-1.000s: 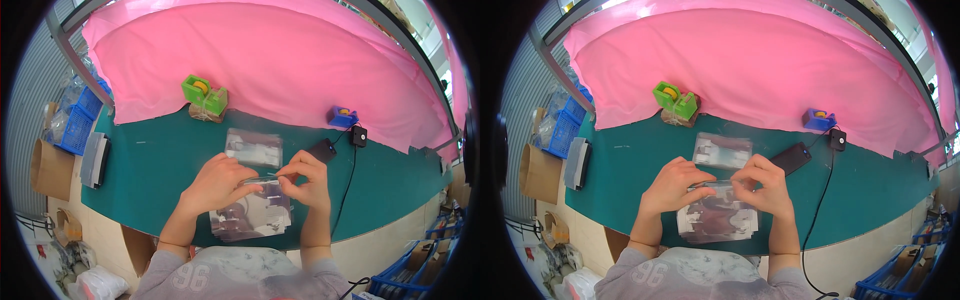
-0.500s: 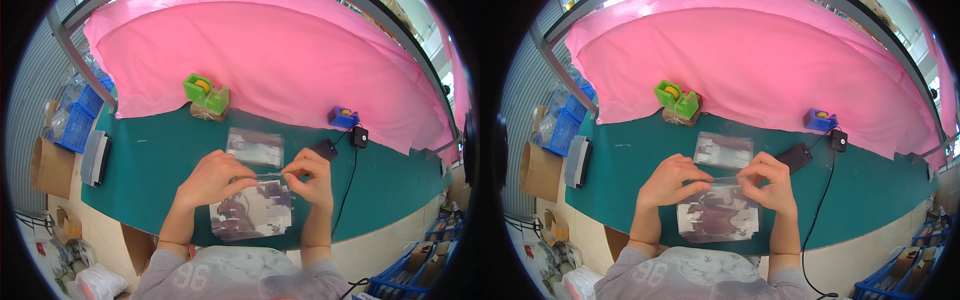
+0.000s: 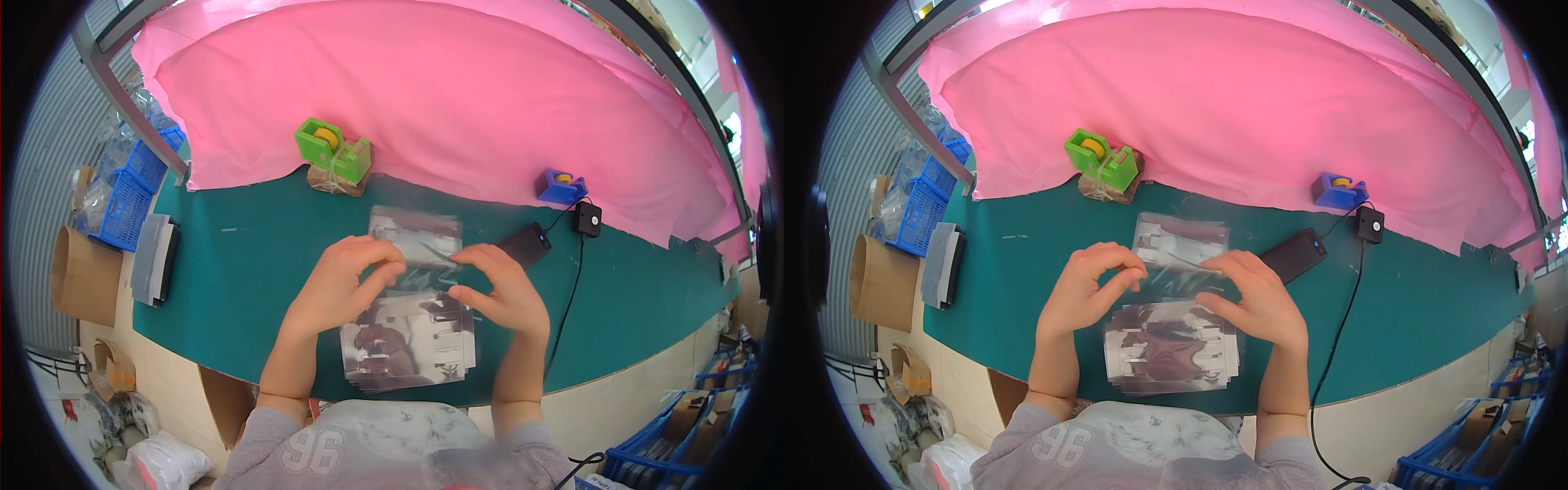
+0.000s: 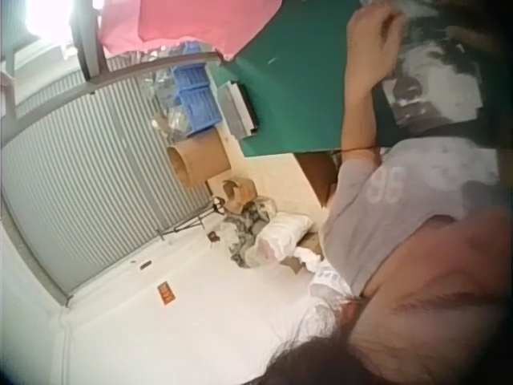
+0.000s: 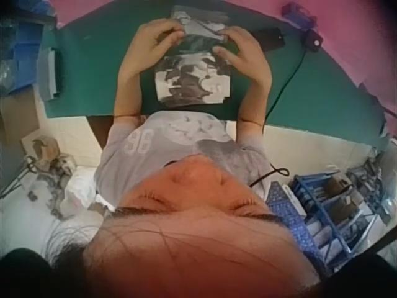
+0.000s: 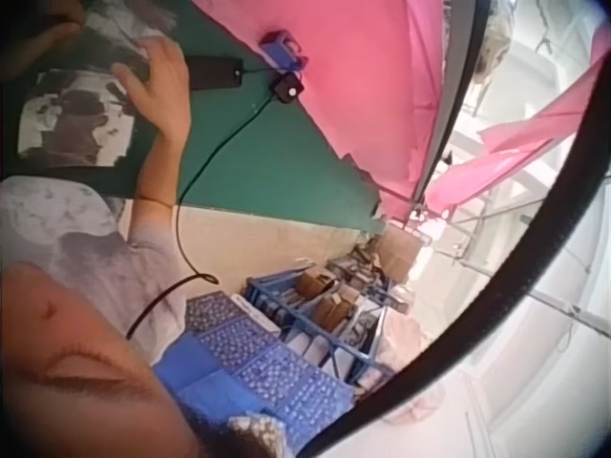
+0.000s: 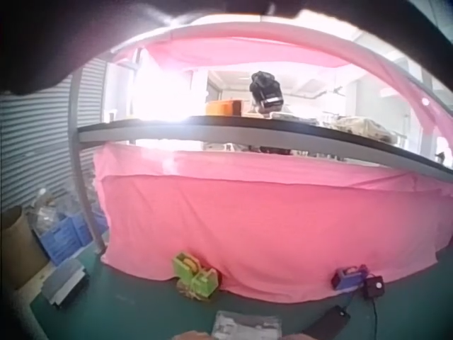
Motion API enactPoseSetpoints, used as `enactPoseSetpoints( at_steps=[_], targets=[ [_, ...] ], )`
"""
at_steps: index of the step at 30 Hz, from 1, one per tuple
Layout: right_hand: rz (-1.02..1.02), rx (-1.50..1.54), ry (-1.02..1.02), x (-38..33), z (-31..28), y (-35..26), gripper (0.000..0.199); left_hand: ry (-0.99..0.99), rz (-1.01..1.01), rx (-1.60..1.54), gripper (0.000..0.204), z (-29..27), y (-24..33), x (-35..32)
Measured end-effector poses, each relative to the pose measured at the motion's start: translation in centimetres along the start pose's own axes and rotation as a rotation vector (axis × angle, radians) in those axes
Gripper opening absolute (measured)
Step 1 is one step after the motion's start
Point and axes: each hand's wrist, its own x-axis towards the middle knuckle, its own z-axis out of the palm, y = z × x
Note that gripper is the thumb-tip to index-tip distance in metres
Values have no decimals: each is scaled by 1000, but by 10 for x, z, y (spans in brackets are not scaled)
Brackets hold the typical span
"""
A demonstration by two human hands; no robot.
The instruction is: Manually counting and packaging small plastic components into individual clear plastic bags.
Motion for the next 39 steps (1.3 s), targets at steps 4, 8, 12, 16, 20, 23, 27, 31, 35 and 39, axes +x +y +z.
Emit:
enactPoseSetpoints(
  at_steps=[4, 8, 12, 16, 20, 23, 27, 31, 35, 39],
  targets=[
    [-29, 11, 127, 6, 11, -9, 35, -45, 48, 48, 3, 7, 1, -2],
    [57, 672, 44, 6, 20, -8, 30, -59, 108, 142, 6, 15, 3, -3],
    [167, 868, 149, 6, 28, -13, 22, 308, 289, 437, 21, 35, 12, 2],
    [144, 1008, 256, 4, 33, -16, 21, 365, 287, 511, 39, 44, 22, 1],
    [15, 934, 311, 4, 34, -21, 25, 262, 222, 358, 49, 46, 21, -3],
    [5, 885, 413, 5, 36, -24, 25, 216, 223, 326, 45, 43, 20, -4],
    [-232, 499, 428, 6, 32, -10, 22, 223, 267, 346, 34, 43, 17, -4],
    [-286, 415, 501, 9, 31, -13, 22, 216, 270, 369, 25, 43, 22, -6],
    [-360, 286, 559, 8, 36, -9, 20, 138, 247, 343, 18, 43, 23, -7],
    [-424, 197, 558, 9, 37, -9, 18, 46, 255, 271, 13, 44, 16, -9]
  ],
)
